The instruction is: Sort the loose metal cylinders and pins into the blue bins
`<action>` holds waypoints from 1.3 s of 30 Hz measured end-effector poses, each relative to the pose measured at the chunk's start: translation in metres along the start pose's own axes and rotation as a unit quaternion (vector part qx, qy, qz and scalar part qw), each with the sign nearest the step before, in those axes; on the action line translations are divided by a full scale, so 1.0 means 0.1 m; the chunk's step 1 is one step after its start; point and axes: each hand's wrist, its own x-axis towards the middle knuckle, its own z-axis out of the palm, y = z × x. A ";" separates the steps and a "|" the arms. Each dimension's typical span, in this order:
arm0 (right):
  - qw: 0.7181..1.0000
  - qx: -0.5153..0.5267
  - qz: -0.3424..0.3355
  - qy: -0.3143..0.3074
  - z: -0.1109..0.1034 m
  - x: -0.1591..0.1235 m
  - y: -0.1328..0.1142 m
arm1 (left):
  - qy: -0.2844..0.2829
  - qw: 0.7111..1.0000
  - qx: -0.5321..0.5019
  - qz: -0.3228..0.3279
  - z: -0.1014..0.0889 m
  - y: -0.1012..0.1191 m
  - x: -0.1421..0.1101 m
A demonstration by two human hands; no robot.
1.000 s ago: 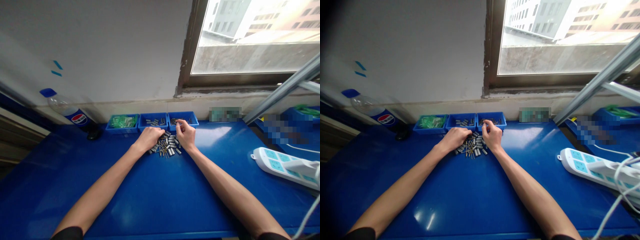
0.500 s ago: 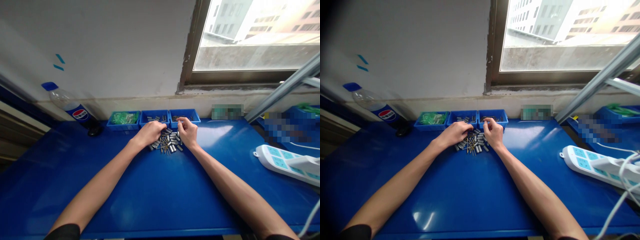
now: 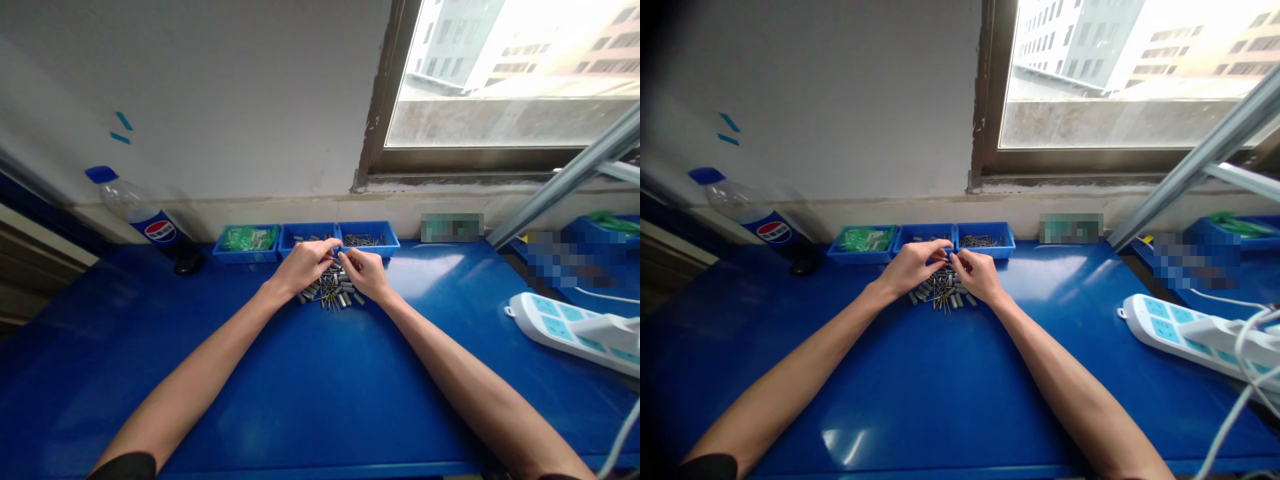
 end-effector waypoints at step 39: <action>1.000 -0.006 -0.004 0.005 0.01 0.00 0.01 | 0.011 0.994 -0.109 0.009 -0.08 0.01 0.04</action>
